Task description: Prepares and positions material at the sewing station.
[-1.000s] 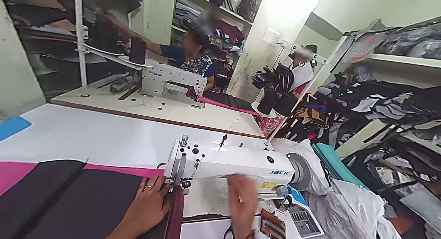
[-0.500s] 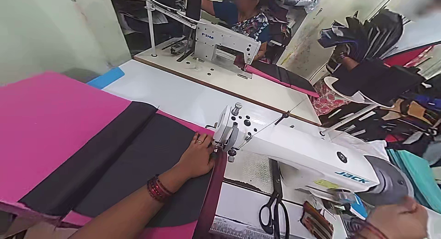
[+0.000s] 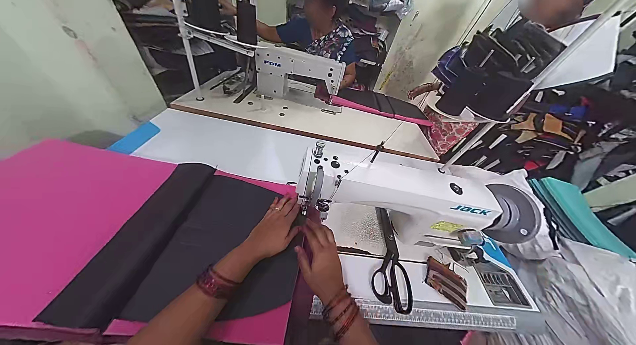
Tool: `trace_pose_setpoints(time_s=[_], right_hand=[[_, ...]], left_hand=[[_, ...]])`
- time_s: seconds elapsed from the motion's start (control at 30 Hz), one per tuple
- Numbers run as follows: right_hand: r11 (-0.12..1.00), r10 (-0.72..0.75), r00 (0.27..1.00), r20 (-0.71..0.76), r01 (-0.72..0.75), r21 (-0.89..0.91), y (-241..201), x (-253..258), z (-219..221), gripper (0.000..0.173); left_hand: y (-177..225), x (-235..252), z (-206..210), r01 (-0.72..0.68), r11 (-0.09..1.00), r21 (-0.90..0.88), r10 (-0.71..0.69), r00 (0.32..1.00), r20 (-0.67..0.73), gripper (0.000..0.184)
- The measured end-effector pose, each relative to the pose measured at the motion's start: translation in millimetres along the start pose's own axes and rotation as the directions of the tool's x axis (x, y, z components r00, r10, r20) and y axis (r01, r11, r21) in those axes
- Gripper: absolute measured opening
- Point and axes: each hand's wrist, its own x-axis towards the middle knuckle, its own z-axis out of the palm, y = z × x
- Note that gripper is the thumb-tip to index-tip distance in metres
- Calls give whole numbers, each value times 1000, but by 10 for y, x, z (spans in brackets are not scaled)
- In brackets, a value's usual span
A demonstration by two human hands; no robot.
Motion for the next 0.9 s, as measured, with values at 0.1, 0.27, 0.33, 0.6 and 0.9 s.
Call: trace_pose_setpoints(time_s=[0.1,0.27,0.33,0.6,0.9], right_hand=[[995,17,994,105,-7,-96,-35,-20,81,50],[988,57,978,203,-26,-153,-71,24,-10,47],[985,80,970,232,-42,-166,-72,63,-28,47],[980,153,959,236,-116,-165,-45,147,-20,47],[964,224,944,243,-177,-200,-27,214,-20,44]], left_hand=[[-70,-182,162,-136,989,48,144,967,-209,42],[-2,-110,125,-125,992,24,127,982,-141,37],[22,-60,107,-96,995,-2,95,987,-128,36],[60,134,-16,-15,1000,10,16,998,-57,39],[15,227,-41,-20,1000,18,21,999,-49,38]])
